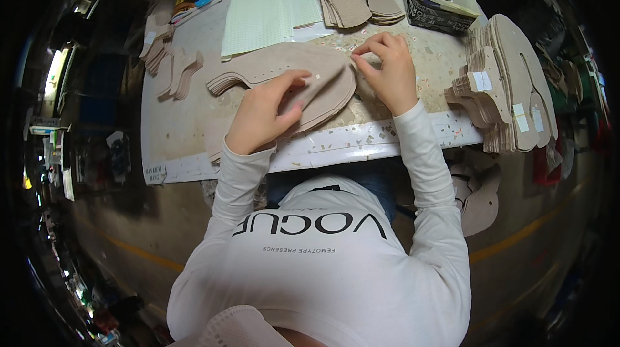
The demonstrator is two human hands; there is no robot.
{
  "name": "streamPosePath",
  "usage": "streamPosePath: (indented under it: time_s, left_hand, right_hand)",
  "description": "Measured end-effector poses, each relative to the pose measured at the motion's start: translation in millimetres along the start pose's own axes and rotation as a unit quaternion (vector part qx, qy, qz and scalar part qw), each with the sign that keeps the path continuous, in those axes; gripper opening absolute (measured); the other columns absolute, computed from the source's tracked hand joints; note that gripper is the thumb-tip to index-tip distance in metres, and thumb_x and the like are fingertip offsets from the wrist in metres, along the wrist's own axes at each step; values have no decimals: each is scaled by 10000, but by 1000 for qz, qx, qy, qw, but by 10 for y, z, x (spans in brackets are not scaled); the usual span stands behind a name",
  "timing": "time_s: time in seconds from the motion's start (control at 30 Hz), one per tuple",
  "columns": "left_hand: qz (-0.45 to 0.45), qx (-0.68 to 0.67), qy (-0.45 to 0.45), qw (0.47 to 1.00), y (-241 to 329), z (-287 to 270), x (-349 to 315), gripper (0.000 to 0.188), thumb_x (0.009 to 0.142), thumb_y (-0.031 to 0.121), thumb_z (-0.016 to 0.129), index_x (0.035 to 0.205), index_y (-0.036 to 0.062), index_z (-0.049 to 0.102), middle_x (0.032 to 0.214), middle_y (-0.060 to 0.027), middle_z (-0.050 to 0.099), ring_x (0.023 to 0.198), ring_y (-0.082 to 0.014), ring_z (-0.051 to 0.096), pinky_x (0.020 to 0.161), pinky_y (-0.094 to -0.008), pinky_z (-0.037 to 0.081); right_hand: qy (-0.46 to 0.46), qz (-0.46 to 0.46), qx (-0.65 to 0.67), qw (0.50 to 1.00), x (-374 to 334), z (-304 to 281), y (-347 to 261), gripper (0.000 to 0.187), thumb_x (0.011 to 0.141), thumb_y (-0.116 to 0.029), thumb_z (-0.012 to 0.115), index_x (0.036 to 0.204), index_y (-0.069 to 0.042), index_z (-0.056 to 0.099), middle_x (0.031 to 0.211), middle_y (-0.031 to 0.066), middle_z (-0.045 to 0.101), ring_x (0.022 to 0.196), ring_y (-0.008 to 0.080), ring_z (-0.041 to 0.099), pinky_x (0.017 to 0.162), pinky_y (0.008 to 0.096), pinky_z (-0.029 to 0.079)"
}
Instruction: The person repeatedly picks small adhesive stickers from a sheet and places them onto beige shoe insoles. They handle the insoles one at a time, aligning the stickers, then stack the finished insoles on the table.
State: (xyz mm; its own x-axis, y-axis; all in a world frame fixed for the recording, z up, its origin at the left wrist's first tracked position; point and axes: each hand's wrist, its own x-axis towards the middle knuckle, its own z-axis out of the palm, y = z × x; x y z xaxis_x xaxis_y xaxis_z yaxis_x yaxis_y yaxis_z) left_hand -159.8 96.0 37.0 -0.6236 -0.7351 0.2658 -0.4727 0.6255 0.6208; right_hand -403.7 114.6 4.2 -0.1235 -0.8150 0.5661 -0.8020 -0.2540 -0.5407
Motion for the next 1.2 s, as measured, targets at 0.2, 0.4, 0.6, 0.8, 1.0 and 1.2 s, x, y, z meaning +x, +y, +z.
streamPosePath:
  time_s: [0.2, 0.4, 0.6, 0.8, 1.0, 1.2]
  left_hand:
    - [39, 106, -12, 994, -16, -6, -14, 379, 736, 190, 721, 1101, 138, 633, 1036, -91, 624, 875, -299, 643, 757, -397, 525]
    - [49, 122, 27, 991, 28, 81, -30, 373, 704, 211, 723, 1059, 158, 619, 937, -96, 608, 832, -302, 643, 707, -407, 532]
    - [-30, 29, 54, 998, -54, 30, -8, 383, 712, 173, 717, 1085, 135, 641, 871, -102, 611, 760, -299, 645, 660, -388, 527]
    - [25, 109, 50, 992, 68, 108, -23, 430, 695, 221, 757, 1094, 142, 618, 885, -101, 607, 751, -314, 637, 660, -398, 525]
    - [7, 135, 44, 990, 137, 144, -64, 445, 685, 228, 757, 1086, 138, 588, 908, -89, 615, 792, -318, 648, 685, -393, 531]
    - [-6, 54, 53, 997, 26, 66, 12, 402, 734, 89, 612, 1132, 143, 616, 912, -113, 609, 761, -319, 651, 676, -394, 534]
  right_hand:
    - [-113, -55, 105, 986, -140, 163, -209, 88, 763, -122, 724, 838, -77, 720, 915, 49, 609, 931, 264, 554, 816, 350, 476]
    - [-14, -74, -31, 997, -75, 253, -220, 165, 743, -97, 728, 907, -112, 722, 897, 24, 627, 923, 228, 573, 739, 339, 514]
    - [-29, 89, 59, 994, -15, 49, -184, 188, 766, -41, 691, 938, -71, 622, 846, 41, 669, 796, 207, 621, 740, 348, 507]
    - [-79, -66, 78, 992, -149, 207, -413, 225, 770, -32, 675, 965, -98, 585, 779, 33, 652, 787, 231, 621, 650, 352, 516]
    - [-8, -72, -39, 997, -111, 259, -384, 176, 755, -45, 676, 904, -110, 610, 786, 17, 657, 795, 227, 612, 636, 355, 514]
    - [57, 27, 8, 998, -49, 101, -225, 131, 734, -71, 706, 852, -96, 655, 784, 37, 647, 827, 233, 622, 665, 330, 515]
